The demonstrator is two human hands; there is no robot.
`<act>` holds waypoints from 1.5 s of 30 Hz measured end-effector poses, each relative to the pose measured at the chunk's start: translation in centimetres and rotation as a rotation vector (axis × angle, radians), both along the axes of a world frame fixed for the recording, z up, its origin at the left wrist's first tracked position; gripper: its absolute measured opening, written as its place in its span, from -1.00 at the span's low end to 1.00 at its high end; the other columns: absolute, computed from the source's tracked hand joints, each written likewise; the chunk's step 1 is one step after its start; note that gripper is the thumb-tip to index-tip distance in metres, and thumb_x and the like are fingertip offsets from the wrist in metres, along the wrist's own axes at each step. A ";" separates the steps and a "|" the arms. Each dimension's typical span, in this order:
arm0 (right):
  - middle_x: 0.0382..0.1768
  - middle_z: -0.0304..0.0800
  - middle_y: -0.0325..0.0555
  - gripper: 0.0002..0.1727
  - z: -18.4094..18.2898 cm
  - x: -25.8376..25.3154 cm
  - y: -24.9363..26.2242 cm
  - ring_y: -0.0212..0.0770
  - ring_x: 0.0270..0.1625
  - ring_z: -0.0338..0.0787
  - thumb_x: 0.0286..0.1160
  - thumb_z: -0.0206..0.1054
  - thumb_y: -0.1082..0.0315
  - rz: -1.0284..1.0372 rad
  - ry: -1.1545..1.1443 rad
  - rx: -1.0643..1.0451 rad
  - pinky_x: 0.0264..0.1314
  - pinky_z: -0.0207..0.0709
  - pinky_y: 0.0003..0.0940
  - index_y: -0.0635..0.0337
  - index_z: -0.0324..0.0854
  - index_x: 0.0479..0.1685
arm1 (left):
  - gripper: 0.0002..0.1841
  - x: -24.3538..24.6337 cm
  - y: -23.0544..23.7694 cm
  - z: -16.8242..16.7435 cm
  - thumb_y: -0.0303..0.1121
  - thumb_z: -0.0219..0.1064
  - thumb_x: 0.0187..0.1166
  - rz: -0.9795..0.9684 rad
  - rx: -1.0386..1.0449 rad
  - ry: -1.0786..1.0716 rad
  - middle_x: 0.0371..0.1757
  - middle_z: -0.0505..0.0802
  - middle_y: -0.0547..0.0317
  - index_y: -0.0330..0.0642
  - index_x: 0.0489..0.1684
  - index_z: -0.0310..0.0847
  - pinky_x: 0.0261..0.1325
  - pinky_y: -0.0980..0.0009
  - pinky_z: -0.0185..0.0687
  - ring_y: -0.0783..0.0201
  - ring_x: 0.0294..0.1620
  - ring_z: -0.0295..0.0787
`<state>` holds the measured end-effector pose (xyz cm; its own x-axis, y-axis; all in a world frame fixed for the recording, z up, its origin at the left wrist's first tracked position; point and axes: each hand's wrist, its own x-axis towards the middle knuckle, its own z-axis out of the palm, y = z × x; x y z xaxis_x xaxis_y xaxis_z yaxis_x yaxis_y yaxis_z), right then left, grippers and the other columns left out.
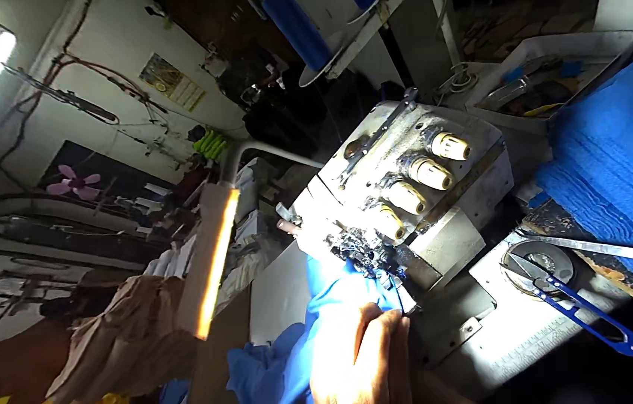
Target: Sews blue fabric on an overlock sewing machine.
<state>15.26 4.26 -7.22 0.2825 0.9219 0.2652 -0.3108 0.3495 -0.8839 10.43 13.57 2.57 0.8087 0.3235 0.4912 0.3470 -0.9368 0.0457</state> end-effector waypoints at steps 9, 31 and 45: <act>-0.20 0.82 -0.41 -0.72 1.2 7.6 0.1 -0.58 -0.24 0.76 0.60 0.27 0.31 -0.704 -0.567 0.038 -0.24 0.71 -0.64 -0.01 0.79 0.16 | -0.82 -1.2 1.0 -2.9 -0.39 0.48 0.37 -0.114 -0.168 -0.258 -0.10 0.87 0.15 -0.13 -0.14 0.93 0.10 0.46 0.70 0.34 0.01 0.77; -0.41 0.69 -0.27 -0.56 0.0 9.7 -1.4 -0.35 -0.32 0.68 0.61 0.16 0.28 -0.775 -1.146 0.092 -0.32 0.54 -0.46 -0.25 0.77 0.37 | -0.86 -2.1 2.6 -2.7 -0.34 0.44 0.55 -0.233 -0.061 -0.217 -0.05 0.93 0.18 -0.05 -0.14 0.94 0.15 0.38 0.74 0.30 0.08 0.84; -0.42 0.72 -0.25 -0.58 0.3 9.5 -0.7 -0.33 -0.33 0.70 0.58 0.16 0.29 -0.843 -1.169 0.101 -0.33 0.56 -0.45 -0.21 0.82 0.28 | -0.80 -1.7 2.7 -1.7 -0.35 0.31 0.65 -0.239 -0.070 -0.134 -0.03 0.93 0.22 -0.05 -0.10 0.92 0.08 0.41 0.72 0.34 0.07 0.83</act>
<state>24.76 3.55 -6.96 0.3022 0.5574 0.7733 0.8858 0.1356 -0.4439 8.77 16.28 0.86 0.7954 0.1682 0.5823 0.1029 -0.9842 0.1438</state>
